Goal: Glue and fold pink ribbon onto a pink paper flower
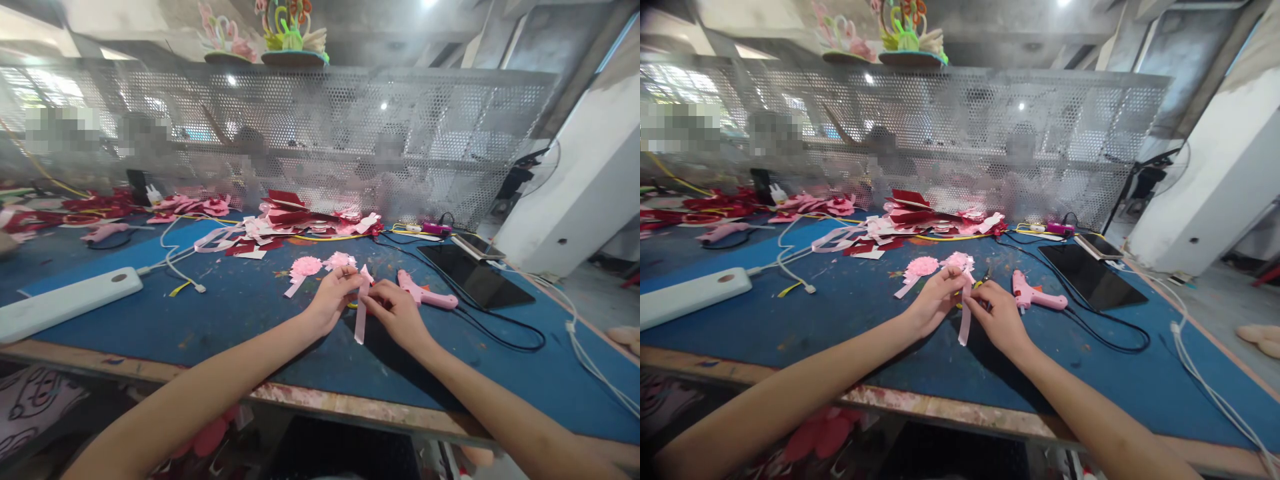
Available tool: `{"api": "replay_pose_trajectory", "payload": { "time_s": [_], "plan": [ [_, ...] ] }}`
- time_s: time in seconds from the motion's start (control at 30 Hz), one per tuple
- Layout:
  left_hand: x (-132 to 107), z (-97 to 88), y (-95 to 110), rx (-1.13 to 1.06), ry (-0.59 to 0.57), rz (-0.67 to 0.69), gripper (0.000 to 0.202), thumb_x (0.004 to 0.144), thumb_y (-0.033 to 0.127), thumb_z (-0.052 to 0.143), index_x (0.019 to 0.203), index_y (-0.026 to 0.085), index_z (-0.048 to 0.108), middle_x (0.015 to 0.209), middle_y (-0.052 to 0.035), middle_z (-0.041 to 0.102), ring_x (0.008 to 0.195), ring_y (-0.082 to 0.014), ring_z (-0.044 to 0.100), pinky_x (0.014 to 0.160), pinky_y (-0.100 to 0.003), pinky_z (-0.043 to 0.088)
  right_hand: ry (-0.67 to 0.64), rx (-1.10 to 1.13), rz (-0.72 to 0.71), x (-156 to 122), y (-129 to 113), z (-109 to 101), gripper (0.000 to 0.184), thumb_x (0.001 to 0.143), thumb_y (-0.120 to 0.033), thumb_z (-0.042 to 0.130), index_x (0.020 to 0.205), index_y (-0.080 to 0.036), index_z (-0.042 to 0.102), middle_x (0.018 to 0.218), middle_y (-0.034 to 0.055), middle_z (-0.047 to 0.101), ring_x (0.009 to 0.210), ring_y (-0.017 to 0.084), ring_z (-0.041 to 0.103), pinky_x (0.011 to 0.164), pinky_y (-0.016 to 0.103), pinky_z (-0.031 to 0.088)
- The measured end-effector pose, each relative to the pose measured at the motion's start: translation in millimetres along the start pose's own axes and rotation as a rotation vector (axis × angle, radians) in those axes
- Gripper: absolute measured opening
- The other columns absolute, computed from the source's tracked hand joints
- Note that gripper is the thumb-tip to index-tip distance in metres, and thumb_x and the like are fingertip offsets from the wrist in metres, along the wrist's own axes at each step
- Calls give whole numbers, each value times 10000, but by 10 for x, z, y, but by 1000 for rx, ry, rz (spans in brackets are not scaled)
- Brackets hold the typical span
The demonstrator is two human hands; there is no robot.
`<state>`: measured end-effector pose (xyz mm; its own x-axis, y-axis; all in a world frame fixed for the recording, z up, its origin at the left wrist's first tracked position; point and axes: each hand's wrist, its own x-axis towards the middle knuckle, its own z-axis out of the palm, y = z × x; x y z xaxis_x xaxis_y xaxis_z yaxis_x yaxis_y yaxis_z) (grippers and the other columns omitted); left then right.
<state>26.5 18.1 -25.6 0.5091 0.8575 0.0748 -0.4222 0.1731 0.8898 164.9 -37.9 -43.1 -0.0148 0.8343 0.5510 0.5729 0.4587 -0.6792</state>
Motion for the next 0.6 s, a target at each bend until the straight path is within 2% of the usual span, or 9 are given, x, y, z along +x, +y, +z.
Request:
{"api": "replay_pose_trajectory", "payload": {
  "time_s": [0.27, 0.33, 0.47, 0.6],
  "plan": [
    [2, 6, 30, 16, -27, 13, 362, 616, 208, 724, 859, 182, 458, 647, 52, 599, 551, -76, 537, 597, -209, 402, -35, 14, 8, -3, -6, -3, 155, 835, -311, 575, 768, -191, 648, 749, 25, 574, 652, 145, 524, 602, 270, 418],
    [2, 9, 31, 18, -38, 2, 348, 618, 196, 717, 850, 182, 459, 623, 63, 584, 539, -72, 530, 587, -202, 392, -43, 85, 70, 1, -4, -14, 130, 782, -318, 634, 775, -188, 638, 743, 16, 582, 631, 136, 518, 584, 263, 422],
    [2, 3, 43, 17, -99, -37, 365, 610, 208, 732, 855, 189, 462, 625, 64, 584, 549, -77, 541, 604, -209, 403, -19, 323, 219, 20, 16, -60, 239, 708, -397, 689, 785, -180, 625, 747, 19, 631, 641, 141, 553, 570, 259, 448],
    [0, -10, 68, 17, -170, -74, 398, 597, 217, 758, 860, 189, 460, 643, 43, 608, 574, -86, 564, 637, -220, 418, -4, 487, 264, 38, 39, -103, 267, 694, -433, 698, 745, -179, 635, 696, 6, 635, 548, 111, 531, 527, 252, 453]
  ]
}}
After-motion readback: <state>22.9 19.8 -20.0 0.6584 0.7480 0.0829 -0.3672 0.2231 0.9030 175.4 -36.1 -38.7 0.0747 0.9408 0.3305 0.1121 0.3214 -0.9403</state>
